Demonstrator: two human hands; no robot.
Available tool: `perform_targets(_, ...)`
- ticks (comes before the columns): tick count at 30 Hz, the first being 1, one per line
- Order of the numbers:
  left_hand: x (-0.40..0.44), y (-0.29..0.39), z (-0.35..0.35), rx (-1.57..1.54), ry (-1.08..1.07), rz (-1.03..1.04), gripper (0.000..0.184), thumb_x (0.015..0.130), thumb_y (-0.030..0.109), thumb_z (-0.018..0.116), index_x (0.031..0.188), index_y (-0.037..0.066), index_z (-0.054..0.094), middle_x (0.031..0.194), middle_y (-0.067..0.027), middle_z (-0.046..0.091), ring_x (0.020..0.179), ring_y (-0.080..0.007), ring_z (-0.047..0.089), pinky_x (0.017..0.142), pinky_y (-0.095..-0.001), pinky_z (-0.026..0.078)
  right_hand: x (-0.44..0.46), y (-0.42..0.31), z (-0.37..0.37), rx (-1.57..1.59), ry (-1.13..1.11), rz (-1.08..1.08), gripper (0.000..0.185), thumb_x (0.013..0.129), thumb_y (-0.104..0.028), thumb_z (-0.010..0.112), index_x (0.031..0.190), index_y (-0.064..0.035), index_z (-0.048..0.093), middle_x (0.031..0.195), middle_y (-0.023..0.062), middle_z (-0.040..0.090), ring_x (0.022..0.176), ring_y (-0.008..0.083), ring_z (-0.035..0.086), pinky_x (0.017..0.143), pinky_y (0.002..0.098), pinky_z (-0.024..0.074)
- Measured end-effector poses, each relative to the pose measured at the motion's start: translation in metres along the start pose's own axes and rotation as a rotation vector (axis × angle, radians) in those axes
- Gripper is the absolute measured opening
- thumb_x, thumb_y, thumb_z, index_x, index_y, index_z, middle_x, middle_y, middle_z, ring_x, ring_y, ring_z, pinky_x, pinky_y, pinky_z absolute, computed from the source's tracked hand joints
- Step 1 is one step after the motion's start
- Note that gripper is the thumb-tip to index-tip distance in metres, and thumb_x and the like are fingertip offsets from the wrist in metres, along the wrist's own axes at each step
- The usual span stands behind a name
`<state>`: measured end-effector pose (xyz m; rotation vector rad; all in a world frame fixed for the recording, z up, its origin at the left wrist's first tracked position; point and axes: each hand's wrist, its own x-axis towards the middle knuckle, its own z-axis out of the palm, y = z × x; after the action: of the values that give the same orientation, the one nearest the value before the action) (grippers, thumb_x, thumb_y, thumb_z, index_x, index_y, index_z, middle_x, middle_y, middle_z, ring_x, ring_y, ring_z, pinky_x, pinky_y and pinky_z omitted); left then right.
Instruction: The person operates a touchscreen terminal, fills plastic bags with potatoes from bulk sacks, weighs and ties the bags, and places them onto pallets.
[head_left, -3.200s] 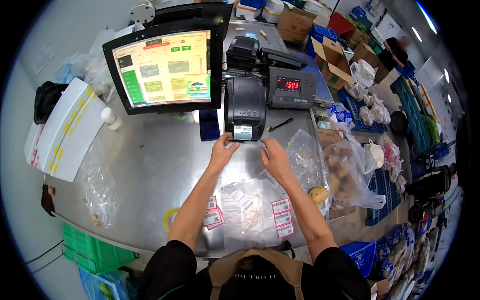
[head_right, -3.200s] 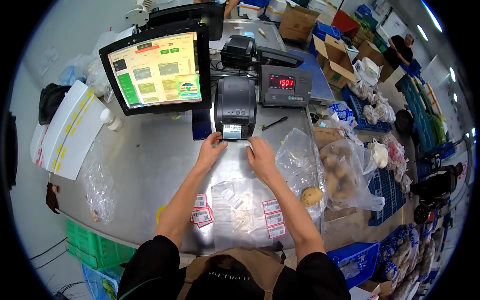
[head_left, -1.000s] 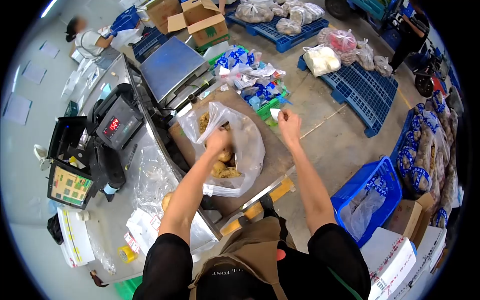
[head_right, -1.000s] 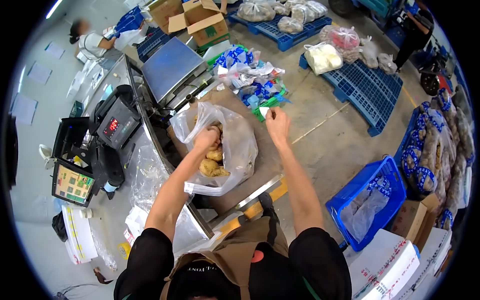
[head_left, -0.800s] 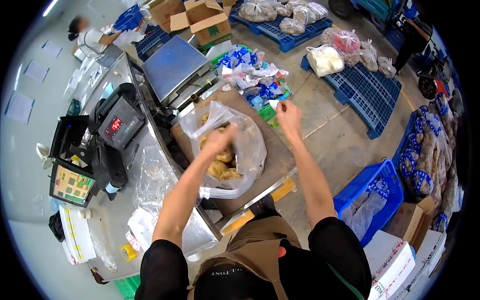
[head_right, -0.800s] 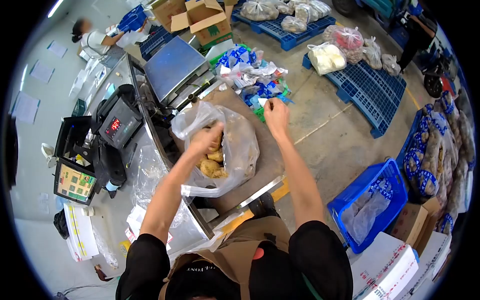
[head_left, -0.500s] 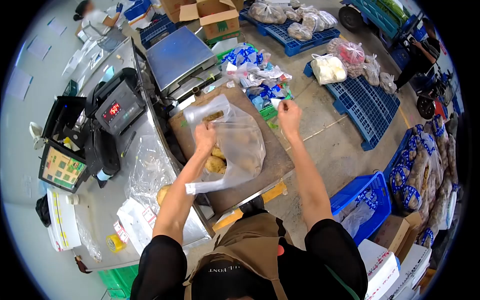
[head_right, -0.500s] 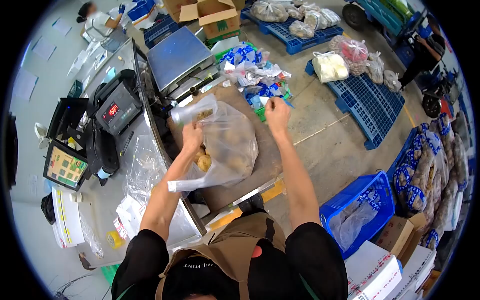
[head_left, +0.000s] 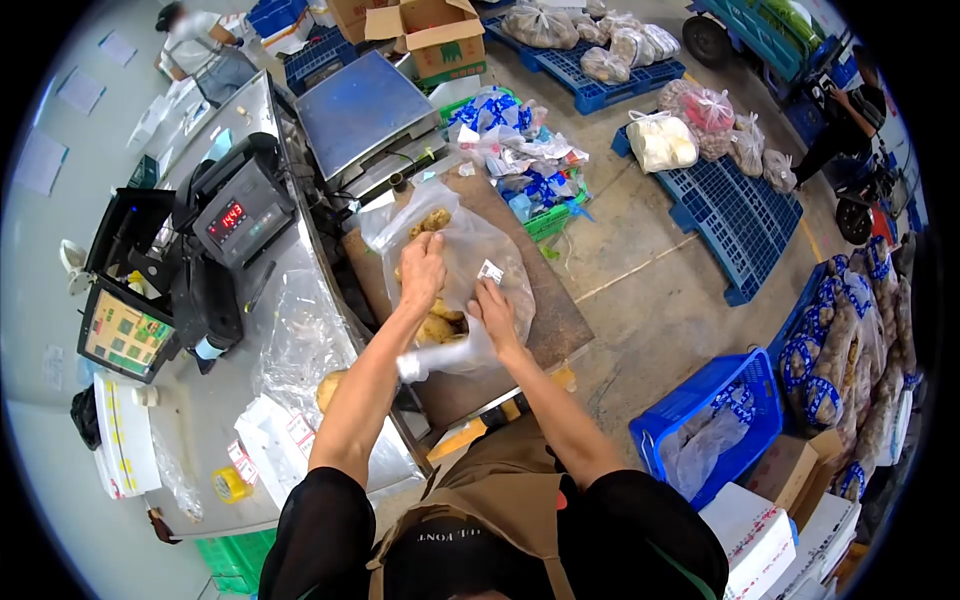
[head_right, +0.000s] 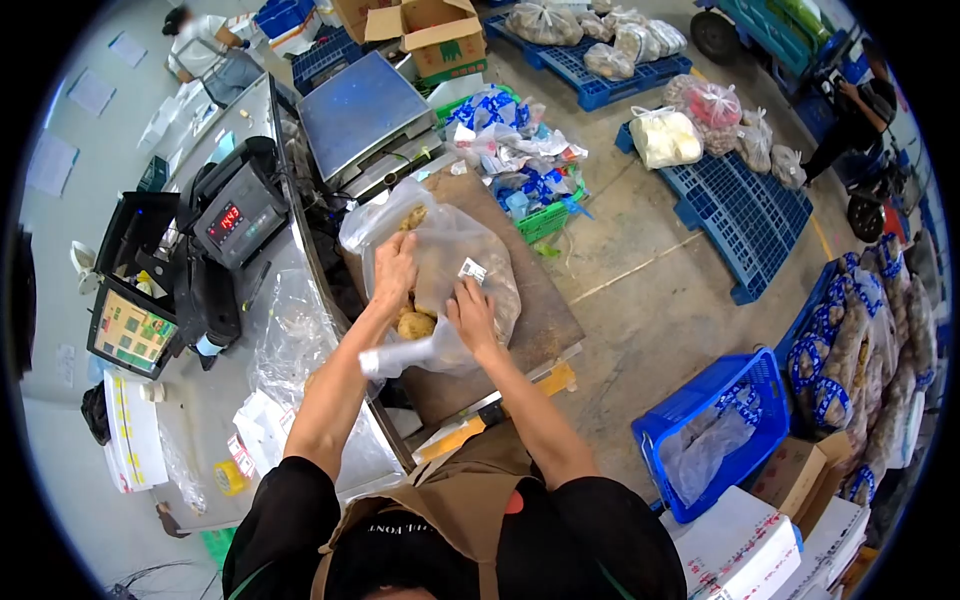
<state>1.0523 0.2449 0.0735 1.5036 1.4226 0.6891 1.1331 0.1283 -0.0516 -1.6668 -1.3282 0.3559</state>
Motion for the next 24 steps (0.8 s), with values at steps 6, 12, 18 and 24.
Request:
perform_targets(6,0.005,0.005,0.001,0.066,0.01,0.257,0.026,0.089,0.021,0.052,0.095,-0.002,0.063,0.062,-0.01,0.057,0.057,-0.0161,0.056,0.055,-0.0321,0.043,0.012,-0.005,-0.005,0.126,-0.298,0.313,0.059,0.09,-0.044,0.042,0.138,-0.009,0.034,0.145,0.0134,0.03,0.131,0.035,0.03,0.101,0.0555,0.0196)
perform_targets(12,-0.058,0.09,-0.064,-0.127,0.174,0.131,0.021,0.092,0.016,0.05,0.098,0.0,0.063,0.057,-0.0043,0.053,0.053,-0.0072,0.051,0.05,-0.0223,0.041,0.112,-0.032,-0.075,0.129,-0.359,0.042,0.052,0.073,-0.026,0.07,0.118,-0.0043,0.055,0.114,0.0147,0.057,0.106,0.0295,0.053,0.089,0.0428,0.0358)
perform_targets(18,-0.198,0.064,-0.044,-0.126,0.804,-0.167,0.027,0.093,0.02,0.049,0.089,-0.003,0.063,0.061,-0.0003,0.053,0.054,-0.006,0.045,0.049,-0.019,0.037,0.224,-0.072,-0.058,-0.022,-0.339,-0.681,0.098,0.058,-0.032,0.08,0.135,0.0003,0.03,0.139,0.0188,0.031,0.126,0.0375,0.03,0.098,0.059,0.0232)
perform_targets(24,-0.152,0.039,0.036,-0.156,0.768,-0.065,0.026,0.091,0.009,0.044,0.106,-0.006,0.06,0.092,-0.0098,0.066,0.082,-0.0127,0.058,0.073,-0.025,0.045,0.243,-0.056,0.014,0.245,-0.801,-0.416,0.028,0.068,-0.025,0.069,0.074,0.0016,0.062,0.072,0.0136,0.062,0.069,0.0282,0.061,0.066,0.0439,0.0472)
